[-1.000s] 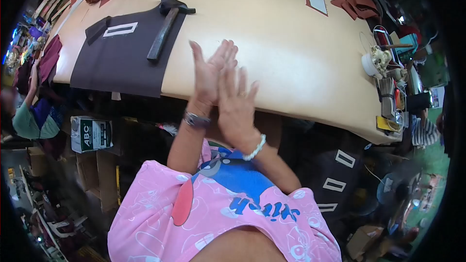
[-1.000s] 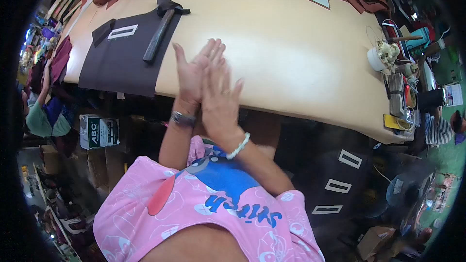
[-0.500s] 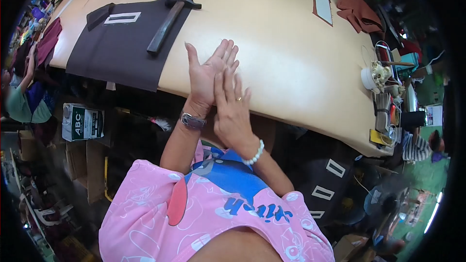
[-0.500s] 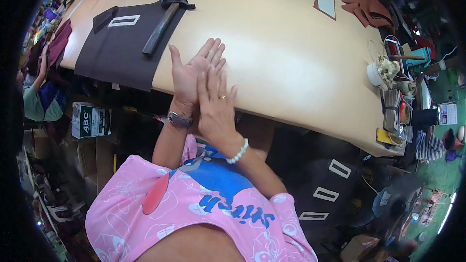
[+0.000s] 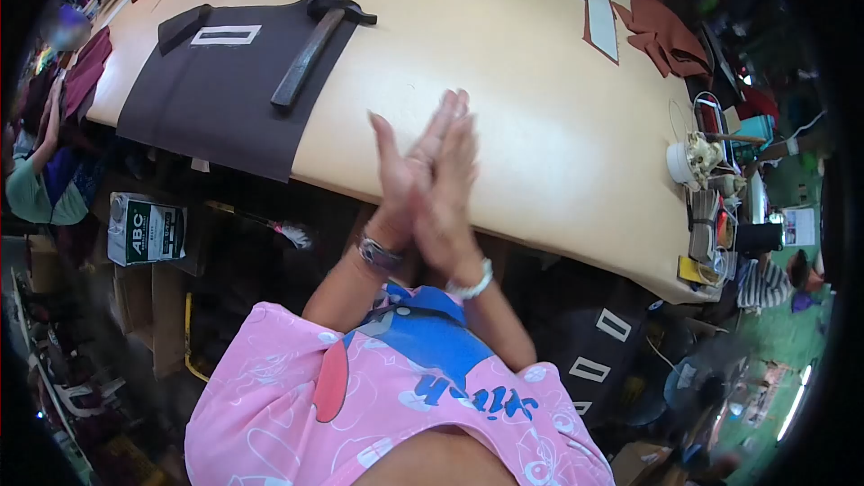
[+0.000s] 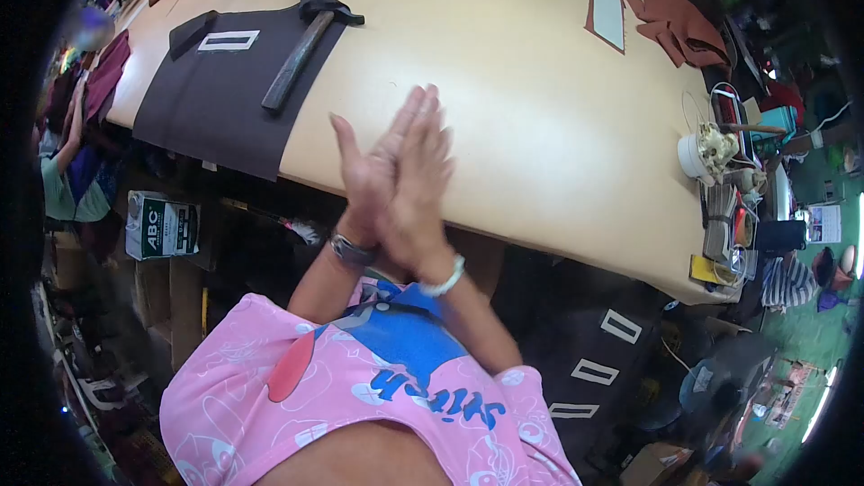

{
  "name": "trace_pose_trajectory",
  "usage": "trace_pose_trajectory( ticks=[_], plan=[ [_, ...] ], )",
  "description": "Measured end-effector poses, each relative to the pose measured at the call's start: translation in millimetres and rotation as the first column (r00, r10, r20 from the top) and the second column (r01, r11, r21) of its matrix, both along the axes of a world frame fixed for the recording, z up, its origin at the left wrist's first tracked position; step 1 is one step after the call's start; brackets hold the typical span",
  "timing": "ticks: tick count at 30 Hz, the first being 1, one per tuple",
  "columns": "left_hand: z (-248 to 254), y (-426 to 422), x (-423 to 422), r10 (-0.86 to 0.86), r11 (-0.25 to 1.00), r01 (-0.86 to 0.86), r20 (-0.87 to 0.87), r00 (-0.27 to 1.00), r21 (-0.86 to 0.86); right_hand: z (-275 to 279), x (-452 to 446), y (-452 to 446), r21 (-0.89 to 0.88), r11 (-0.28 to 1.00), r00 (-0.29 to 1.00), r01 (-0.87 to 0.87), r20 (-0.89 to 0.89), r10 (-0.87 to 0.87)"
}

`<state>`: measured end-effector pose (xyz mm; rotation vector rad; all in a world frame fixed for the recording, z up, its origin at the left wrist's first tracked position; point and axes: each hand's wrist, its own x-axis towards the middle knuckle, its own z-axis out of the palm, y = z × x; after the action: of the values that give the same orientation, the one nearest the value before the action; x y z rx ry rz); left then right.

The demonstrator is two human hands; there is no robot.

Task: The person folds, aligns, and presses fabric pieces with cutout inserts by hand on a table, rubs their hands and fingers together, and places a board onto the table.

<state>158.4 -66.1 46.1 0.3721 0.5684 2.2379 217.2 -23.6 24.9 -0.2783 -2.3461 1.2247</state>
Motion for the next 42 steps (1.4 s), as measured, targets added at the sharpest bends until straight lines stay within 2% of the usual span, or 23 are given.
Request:
trace_pose_trajectory(
  ticks=[1,2,4,6,7,9,10,12,16,18,19,21,22,25,26,27,30,33,35,37,38,41,42],
  plan=[
    [0.8,-2.7,-12.4,0.021,0.999,-0.021,-0.016,1.0,0.042,-3.6,5.6,-16.7,0.091,0.993,0.994,-0.069,-0.074,0.076],
    [0.5,-7.1,-24.2,0.047,0.996,-0.045,-0.03,0.998,0.079,-0.9,13.5,-35.1,-0.076,0.989,0.988,-0.125,-0.102,0.117],
    [6.8,-32.7,-30.0,0.121,0.985,-0.121,0.008,0.993,0.125,5.4,16.9,-41.3,-0.202,0.935,0.954,-0.292,-0.123,0.272],
    [26.9,-64.5,-28.0,0.208,0.96,-0.221,0.087,0.974,0.173,7.7,16.1,-48.1,-0.398,0.803,0.896,-0.444,-0.198,0.397],
    [24.6,-83.2,-25.7,0.335,0.942,-0.33,-0.153,0.93,0.061,6.2,11.0,-49.1,-0.455,0.709,0.841,-0.539,-0.234,0.489],
    [14.4,-114.4,-15.9,0.466,0.861,-0.508,-0.394,0.792,-0.002,1.4,-0.9,-54.1,-0.55,0.468,0.693,-0.692,-0.325,0.643],
    [8.2,-126.4,-11.0,0.513,0.795,-0.599,-0.421,0.748,-0.094,5.4,-2.1,-65.7,-0.62,0.386,0.671,-0.683,-0.324,0.667],
    [-8.2,-150.0,-0.9,0.586,0.604,-0.75,-0.488,0.647,-0.27,-5.8,-1.1,-85.2,-0.602,0.38,0.596,-0.703,-0.205,0.777],
    [-57.5,-176.5,14.9,0.588,0.524,-0.679,-0.358,0.725,-0.514,-33.3,2.4,-114.3,-0.615,0.405,0.492,-0.677,0.031,0.87],
    [-81.1,-173.8,25.3,0.526,0.518,-0.571,-0.289,0.8,-0.636,-65.7,-8.4,-122.4,-0.749,0.396,0.583,-0.531,0.016,0.812],
    [-90.2,-167.6,27.4,0.566,0.552,-0.536,-0.186,0.803,-0.639,-81.6,-12.1,-125.1,-0.807,0.383,0.629,-0.45,0.018,0.777],
    [-108.0,-166.7,17.7,0.473,0.63,-0.382,-0.055,0.879,-0.676,-107.1,-13.4,-128.1,-0.845,0.395,0.664,-0.36,0.065,0.744],
    [-110.1,-166.4,8.4,0.48,0.639,-0.399,-0.065,0.875,-0.657,-104.6,-14.3,-128.2,-0.861,0.401,0.682,-0.314,0.089,0.726],
    [-114.1,-165.8,-22.2,0.499,0.663,-0.442,-0.084,0.863,-0.605,-65.8,3.6,-121.5,-0.726,0.489,0.597,-0.484,0.135,0.791],
    [-114.8,-165.3,-29.4,0.507,0.67,-0.458,-0.09,0.857,-0.584,-62.3,7.1,-126.1,-0.745,0.485,0.616,-0.458,0.127,0.778],
    [-114.1,-164.2,-34.0,0.517,0.678,-0.477,-0.099,0.851,-0.559,-63.6,2.6,-127.2,-0.798,0.439,0.64,-0.412,0.089,0.763],
    [-115.3,-171.6,-15.6,0.439,0.578,-0.461,-0.219,0.871,-0.673,-57.4,-11.6,-131.8,-0.921,0.244,0.672,-0.304,-0.026,0.74],
    [-107.1,-193.9,10.0,0.439,0.504,-0.387,-0.157,0.885,-0.772,-72.2,-21.3,-137.5,-0.996,0.062,0.5,0.065,0.086,0.862],
    [-123.2,-211.2,20.3,0.456,0.449,-0.424,-0.207,0.866,-0.786,-50.3,-19.8,-135.4,-0.986,0.165,0.402,0.011,0.156,0.902],
    [-122.2,-216.9,23.6,0.491,0.382,-0.481,-0.268,0.829,-0.789,-35.1,-16.5,-133.5,-0.952,0.228,0.397,-0.207,0.131,0.908],
    [-120.7,-217.8,23.7,0.517,0.373,-0.54,-0.315,0.796,-0.754,-24.6,-15.8,-126.0,-0.913,0.321,0.36,-0.252,0.22,0.907],
    [-57.2,-192.9,19.8,0.519,0.268,-0.754,-0.569,0.638,-0.6,-14.4,-10.1,-121.4,-0.749,0.387,0.517,-0.537,0.07,0.853],
    [-45.6,-185.0,17.1,0.484,0.318,-0.798,-0.637,0.6,-0.512,12.6,-10.4,-112.7,-0.685,0.359,0.458,-0.634,0.04,0.888]
  ],
)
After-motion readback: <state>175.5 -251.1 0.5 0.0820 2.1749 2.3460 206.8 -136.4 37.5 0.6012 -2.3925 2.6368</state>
